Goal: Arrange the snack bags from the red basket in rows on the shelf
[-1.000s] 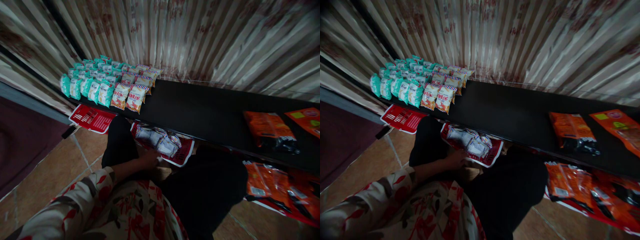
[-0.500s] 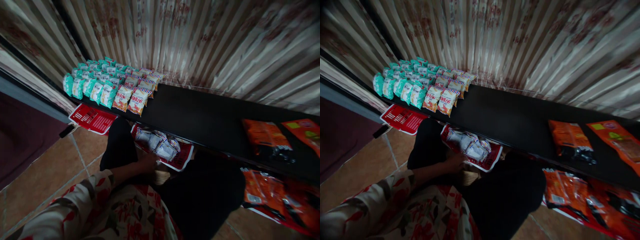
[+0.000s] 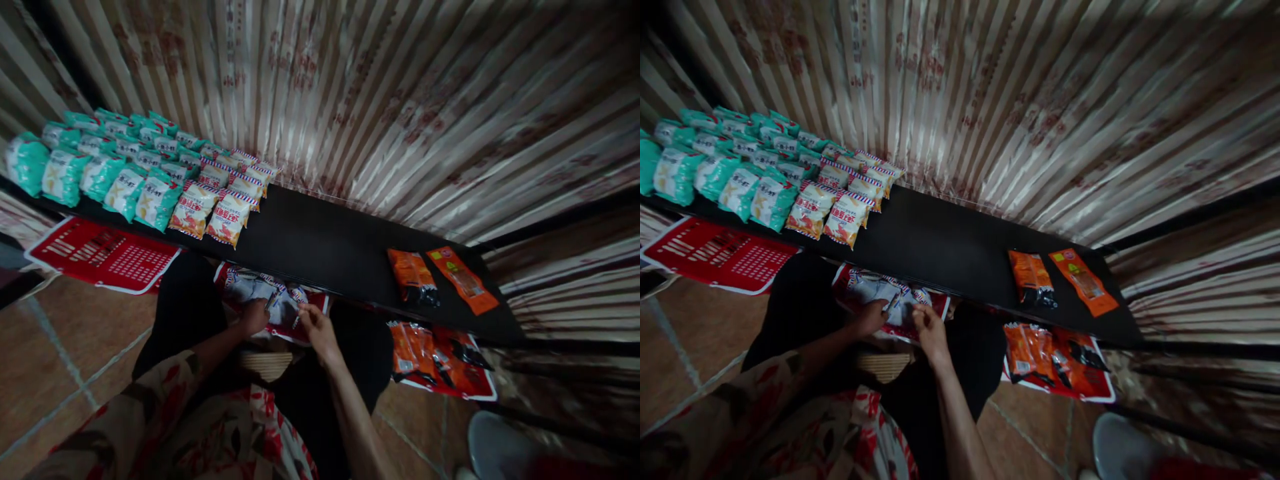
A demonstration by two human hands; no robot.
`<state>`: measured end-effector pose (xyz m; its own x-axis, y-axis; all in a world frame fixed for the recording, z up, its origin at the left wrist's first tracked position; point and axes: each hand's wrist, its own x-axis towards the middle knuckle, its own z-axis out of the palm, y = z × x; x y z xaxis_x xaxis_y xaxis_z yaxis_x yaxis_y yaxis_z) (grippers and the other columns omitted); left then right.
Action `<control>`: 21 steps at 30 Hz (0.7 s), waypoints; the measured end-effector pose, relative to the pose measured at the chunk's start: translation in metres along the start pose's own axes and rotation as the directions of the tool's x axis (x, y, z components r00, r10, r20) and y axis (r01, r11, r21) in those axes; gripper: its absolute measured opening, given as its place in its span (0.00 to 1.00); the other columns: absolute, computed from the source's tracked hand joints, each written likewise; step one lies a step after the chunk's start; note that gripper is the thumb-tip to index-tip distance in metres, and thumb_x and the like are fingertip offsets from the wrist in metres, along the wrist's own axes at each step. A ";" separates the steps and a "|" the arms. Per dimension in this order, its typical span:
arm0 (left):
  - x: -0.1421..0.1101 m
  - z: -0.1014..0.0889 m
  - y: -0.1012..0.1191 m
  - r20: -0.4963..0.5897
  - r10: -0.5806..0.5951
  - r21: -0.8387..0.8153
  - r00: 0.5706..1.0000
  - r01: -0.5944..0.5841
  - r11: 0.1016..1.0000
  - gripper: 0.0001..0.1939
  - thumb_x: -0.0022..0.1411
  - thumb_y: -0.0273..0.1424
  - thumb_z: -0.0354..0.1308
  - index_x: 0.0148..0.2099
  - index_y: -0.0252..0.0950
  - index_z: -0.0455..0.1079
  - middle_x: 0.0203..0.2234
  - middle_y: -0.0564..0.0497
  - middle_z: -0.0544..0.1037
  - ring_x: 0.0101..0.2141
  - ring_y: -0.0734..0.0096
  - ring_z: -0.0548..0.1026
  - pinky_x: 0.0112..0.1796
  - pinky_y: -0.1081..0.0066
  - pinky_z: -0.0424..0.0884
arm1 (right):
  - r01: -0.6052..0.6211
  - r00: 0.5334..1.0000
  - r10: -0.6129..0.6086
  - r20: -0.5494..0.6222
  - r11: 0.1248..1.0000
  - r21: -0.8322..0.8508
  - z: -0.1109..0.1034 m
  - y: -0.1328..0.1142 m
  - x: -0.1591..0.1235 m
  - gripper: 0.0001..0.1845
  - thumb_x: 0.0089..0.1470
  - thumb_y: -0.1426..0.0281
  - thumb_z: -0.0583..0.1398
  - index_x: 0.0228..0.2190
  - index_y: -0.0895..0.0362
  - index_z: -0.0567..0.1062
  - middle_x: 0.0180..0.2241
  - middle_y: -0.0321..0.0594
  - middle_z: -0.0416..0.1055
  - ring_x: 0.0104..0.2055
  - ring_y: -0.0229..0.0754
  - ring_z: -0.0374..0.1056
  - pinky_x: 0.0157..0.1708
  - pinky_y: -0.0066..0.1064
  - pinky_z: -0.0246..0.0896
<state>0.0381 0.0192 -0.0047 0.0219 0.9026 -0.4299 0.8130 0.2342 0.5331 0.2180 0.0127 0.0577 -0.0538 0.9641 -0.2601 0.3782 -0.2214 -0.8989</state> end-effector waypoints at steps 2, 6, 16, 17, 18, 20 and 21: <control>0.005 0.004 0.005 0.040 -0.027 0.011 0.999 0.026 1.000 0.15 0.56 0.26 0.52 0.47 0.32 0.67 0.43 0.42 0.75 0.45 0.64 0.73 0.44 0.71 0.65 | -0.056 0.996 0.062 0.060 0.994 -0.098 0.011 0.012 0.003 0.10 0.50 0.66 0.59 0.33 0.58 0.74 0.30 0.39 0.74 0.34 0.42 0.70 0.37 0.35 0.65; 0.015 0.013 0.014 0.090 -0.103 0.039 0.991 0.100 0.994 0.16 0.56 0.31 0.54 0.46 0.32 0.67 0.44 0.39 0.75 0.44 0.58 0.73 0.41 0.67 0.67 | 0.002 0.999 0.007 0.054 0.987 -0.161 0.028 0.021 0.016 0.14 0.50 0.67 0.55 0.38 0.57 0.74 0.36 0.39 0.75 0.39 0.43 0.71 0.42 0.34 0.63; 0.016 0.011 0.005 0.007 0.008 0.045 1.000 -0.008 0.999 0.11 0.59 0.27 0.50 0.45 0.34 0.65 0.43 0.42 0.74 0.45 0.65 0.72 0.43 0.71 0.64 | -0.080 0.986 0.035 -0.165 0.960 -0.270 0.047 0.045 0.023 0.16 0.48 0.71 0.53 0.38 0.59 0.76 0.39 0.46 0.75 0.41 0.47 0.70 0.44 0.39 0.63; 0.015 0.008 0.004 -0.002 0.034 0.039 0.999 -0.034 0.999 0.10 0.59 0.26 0.50 0.45 0.34 0.65 0.42 0.42 0.74 0.45 0.65 0.72 0.43 0.71 0.64 | -0.091 0.981 0.038 -0.189 0.955 -0.282 0.048 0.047 0.022 0.17 0.47 0.71 0.54 0.39 0.60 0.75 0.40 0.49 0.74 0.43 0.49 0.70 0.46 0.41 0.62; 0.013 0.006 0.003 -0.009 0.062 0.032 0.998 -0.062 0.998 0.10 0.59 0.25 0.50 0.44 0.34 0.65 0.41 0.43 0.74 0.44 0.65 0.72 0.43 0.71 0.64 | -0.100 0.977 0.038 -0.210 0.951 -0.293 0.048 0.049 0.022 0.18 0.47 0.72 0.54 0.40 0.61 0.75 0.41 0.51 0.73 0.45 0.50 0.68 0.48 0.42 0.60; 0.009 0.001 0.002 -0.017 0.118 0.016 0.993 -0.118 0.993 0.10 0.59 0.25 0.49 0.44 0.34 0.65 0.39 0.43 0.75 0.42 0.65 0.72 0.42 0.70 0.64 | -0.080 0.974 0.005 -0.227 0.943 -0.323 0.049 0.051 0.023 0.21 0.45 0.73 0.56 0.43 0.62 0.73 0.44 0.52 0.71 0.49 0.52 0.65 0.52 0.43 0.56; 0.007 -0.001 0.002 -0.021 0.148 0.007 0.989 -0.147 0.989 0.10 0.59 0.25 0.49 0.44 0.34 0.65 0.38 0.44 0.75 0.41 0.65 0.73 0.42 0.70 0.64 | -0.052 0.974 -0.028 -0.223 0.938 -0.342 0.050 0.052 0.025 0.23 0.44 0.73 0.57 0.45 0.62 0.72 0.46 0.51 0.70 0.51 0.52 0.63 0.53 0.43 0.54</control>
<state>0.0389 0.0268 -0.0060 0.1291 0.9348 -0.3308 0.8047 0.0962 0.5859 0.1902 0.0176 -0.0129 0.1432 0.9783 -0.1499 0.6740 -0.2073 -0.7091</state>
